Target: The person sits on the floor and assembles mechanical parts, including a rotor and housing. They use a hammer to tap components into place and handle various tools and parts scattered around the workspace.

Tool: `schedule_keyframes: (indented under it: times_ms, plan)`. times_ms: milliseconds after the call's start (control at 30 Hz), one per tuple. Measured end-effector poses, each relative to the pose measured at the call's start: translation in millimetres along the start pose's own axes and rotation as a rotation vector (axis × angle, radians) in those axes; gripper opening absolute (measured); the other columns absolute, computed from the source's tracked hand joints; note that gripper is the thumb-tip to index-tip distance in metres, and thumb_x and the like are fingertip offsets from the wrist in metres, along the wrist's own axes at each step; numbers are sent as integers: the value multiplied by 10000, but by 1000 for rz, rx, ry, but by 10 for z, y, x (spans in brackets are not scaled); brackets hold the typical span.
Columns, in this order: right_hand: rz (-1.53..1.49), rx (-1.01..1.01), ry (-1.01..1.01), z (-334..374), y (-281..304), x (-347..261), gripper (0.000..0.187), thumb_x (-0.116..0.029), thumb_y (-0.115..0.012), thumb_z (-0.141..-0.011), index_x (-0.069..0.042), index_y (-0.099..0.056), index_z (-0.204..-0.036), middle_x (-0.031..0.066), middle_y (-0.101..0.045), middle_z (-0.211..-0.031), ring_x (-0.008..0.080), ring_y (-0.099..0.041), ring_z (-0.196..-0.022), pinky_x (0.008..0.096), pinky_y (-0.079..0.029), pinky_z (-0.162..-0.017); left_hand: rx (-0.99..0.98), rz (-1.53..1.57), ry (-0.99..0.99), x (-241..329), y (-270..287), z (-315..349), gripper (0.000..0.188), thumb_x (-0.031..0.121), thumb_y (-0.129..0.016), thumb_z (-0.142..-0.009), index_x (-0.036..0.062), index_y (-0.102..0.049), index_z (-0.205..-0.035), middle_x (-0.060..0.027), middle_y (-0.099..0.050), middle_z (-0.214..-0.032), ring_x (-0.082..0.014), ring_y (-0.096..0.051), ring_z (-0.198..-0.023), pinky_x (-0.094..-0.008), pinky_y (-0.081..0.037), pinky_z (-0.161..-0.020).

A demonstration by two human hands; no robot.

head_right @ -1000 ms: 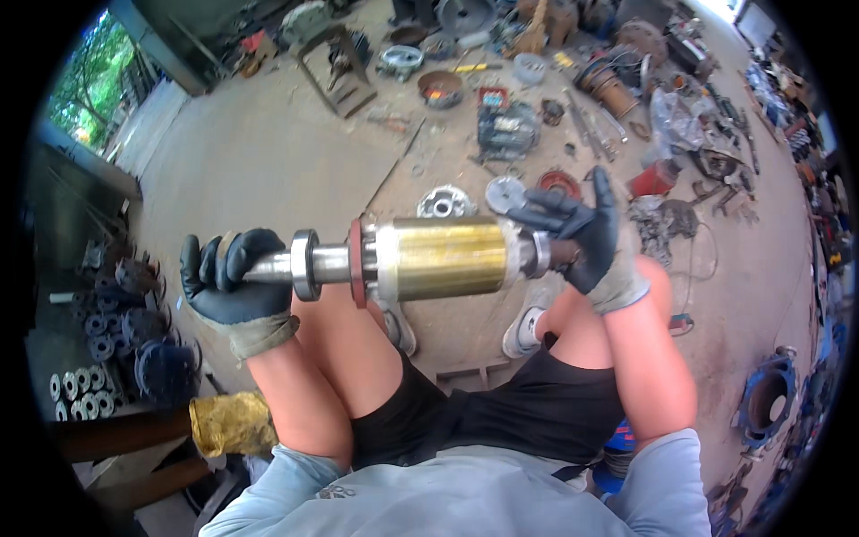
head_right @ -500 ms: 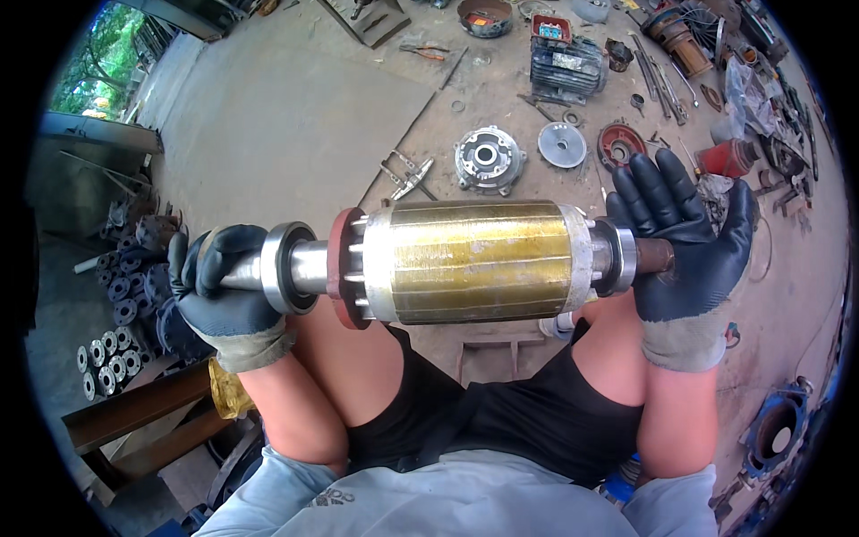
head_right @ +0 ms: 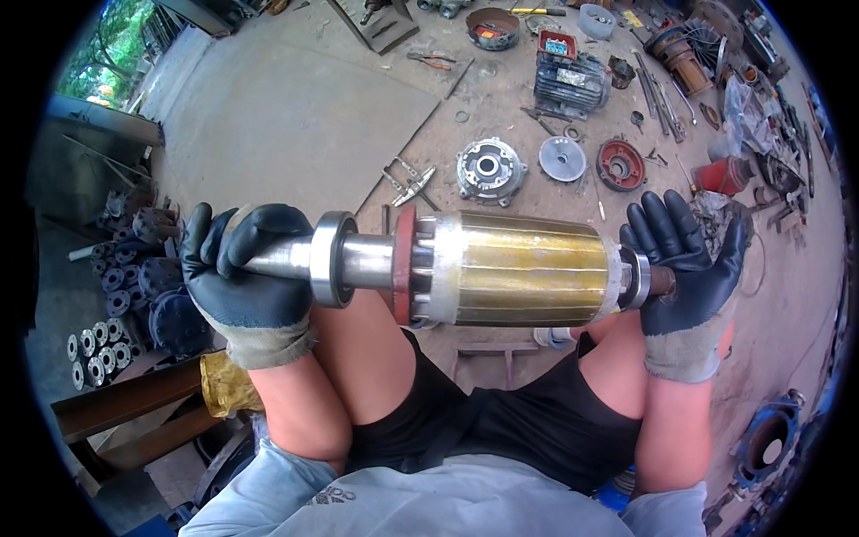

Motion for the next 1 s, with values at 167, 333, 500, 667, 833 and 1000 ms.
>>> schedule_keyframes:
  times_ms: [167, 333, 500, 667, 833, 1000]
  plan:
    - [30, 81, 42, 8, 54, -45, 856, -714, -510, -1051, 54, -661, -1397, 281, -678, -1419, 443, -654, -1316, 577, -496, -1187, -87, 53, 58, -111, -122, 59, 509, 249, -535, -1076, 232, -396, -587, 38, -303, -515, -157, -336, -544, -448, -473, -959]
    - [13, 120, 58, 16, 46, -48, 846, -700, -511, -1053, 50, -649, -1419, 280, -664, -1440, 446, -634, -1347, 582, -480, -1202, -177, 32, 58, -137, -216, 122, 521, 279, -493, -1098, 234, -392, -589, 34, -291, -508, -162, -343, -573, -443, -450, -956]
    - [6, 138, 63, 5, -1, -7, 851, -701, -502, -1056, 44, -631, -1444, 277, -641, -1472, 440, -609, -1382, 582, -458, -1221, -216, -79, 12, -85, -250, 148, 546, 244, -521, -1094, 245, -434, -555, 47, -381, -517, -122, -378, -491, -396, -474, -937]
    - [47, 97, 106, 34, -35, 30, 885, -731, -512, -1040, 40, -613, -1463, 269, -630, -1486, 429, -584, -1410, 576, -448, -1231, -171, -112, -10, -56, -252, 150, 553, 245, -527, -1092, 247, -433, -547, 48, -388, -515, -112, -385, -480, -374, -469, -889]
    - [22, 4, -66, -132, 248, 431, 967, -843, -506, -983, 40, -660, -1347, 251, -724, -1295, 406, -659, -1290, 540, -499, -1165, -238, -134, 41, -80, -206, 162, 521, 250, -496, -1100, 221, -381, -593, 18, -341, -522, -148, -357, -534, -406, -452, -881]
    - [183, 72, -311, -423, 706, 982, 1103, -948, -355, -951, 43, -646, -1338, 264, -736, -1295, 393, -707, -1193, 536, -593, -982, -131, -331, -2, -244, -33, 88, 503, 227, -554, -1081, 203, -382, -609, 11, -333, -562, -172, -332, -539, -428, -484, -863]
Point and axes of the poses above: each hand's wrist, its own z-axis away from the middle knuckle, its own y-axis out of the back of the hand, x = y × z, the point moved 6 cm from there along -z, towards the middle knuckle
